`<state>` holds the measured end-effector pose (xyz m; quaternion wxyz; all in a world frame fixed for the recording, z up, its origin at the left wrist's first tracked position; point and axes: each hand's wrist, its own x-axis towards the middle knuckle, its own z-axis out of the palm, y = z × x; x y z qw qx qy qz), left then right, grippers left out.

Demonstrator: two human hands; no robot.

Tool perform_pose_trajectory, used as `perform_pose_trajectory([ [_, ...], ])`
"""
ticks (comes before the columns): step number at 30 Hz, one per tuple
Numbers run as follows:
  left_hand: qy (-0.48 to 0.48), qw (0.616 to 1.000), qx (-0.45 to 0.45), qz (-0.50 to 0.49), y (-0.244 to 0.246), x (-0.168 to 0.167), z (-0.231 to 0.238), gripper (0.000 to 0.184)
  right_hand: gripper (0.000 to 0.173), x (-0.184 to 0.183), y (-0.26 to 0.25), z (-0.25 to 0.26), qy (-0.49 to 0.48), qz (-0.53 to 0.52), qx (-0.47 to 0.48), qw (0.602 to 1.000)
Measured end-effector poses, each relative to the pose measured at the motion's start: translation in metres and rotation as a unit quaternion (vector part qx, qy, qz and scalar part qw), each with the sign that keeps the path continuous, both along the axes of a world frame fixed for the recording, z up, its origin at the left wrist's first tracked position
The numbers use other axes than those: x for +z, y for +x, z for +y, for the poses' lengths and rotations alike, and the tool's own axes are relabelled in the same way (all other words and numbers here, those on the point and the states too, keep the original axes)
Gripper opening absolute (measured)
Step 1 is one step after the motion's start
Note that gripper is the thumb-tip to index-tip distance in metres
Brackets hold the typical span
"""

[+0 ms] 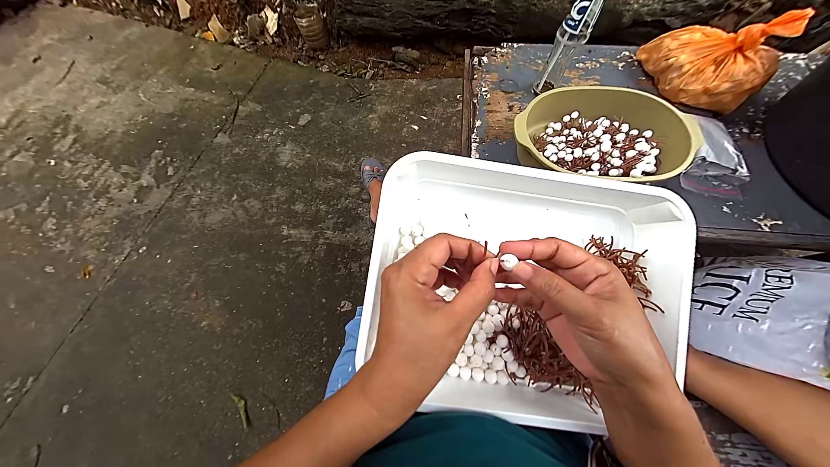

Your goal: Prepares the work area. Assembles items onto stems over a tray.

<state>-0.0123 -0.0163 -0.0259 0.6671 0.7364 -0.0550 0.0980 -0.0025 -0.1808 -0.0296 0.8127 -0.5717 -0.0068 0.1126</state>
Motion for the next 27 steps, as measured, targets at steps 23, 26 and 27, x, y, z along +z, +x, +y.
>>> perform_pose_trajectory([
  [23,-0.017,0.998,0.016,0.063,0.008,0.008,0.015,0.007,0.018,-0.005,0.016,-0.013,-0.439,-0.253,-0.048,0.861],
  [26,-0.010,0.998,0.017,0.064,0.008,0.009,0.019,0.006,0.010,-0.018,0.012,-0.007,-0.553,-0.275,0.008,0.786],
  [27,-0.009,0.998,0.016,0.064,0.008,0.009,0.020,0.006,0.011,-0.020,0.011,-0.004,-0.576,-0.271,0.034,0.771],
])
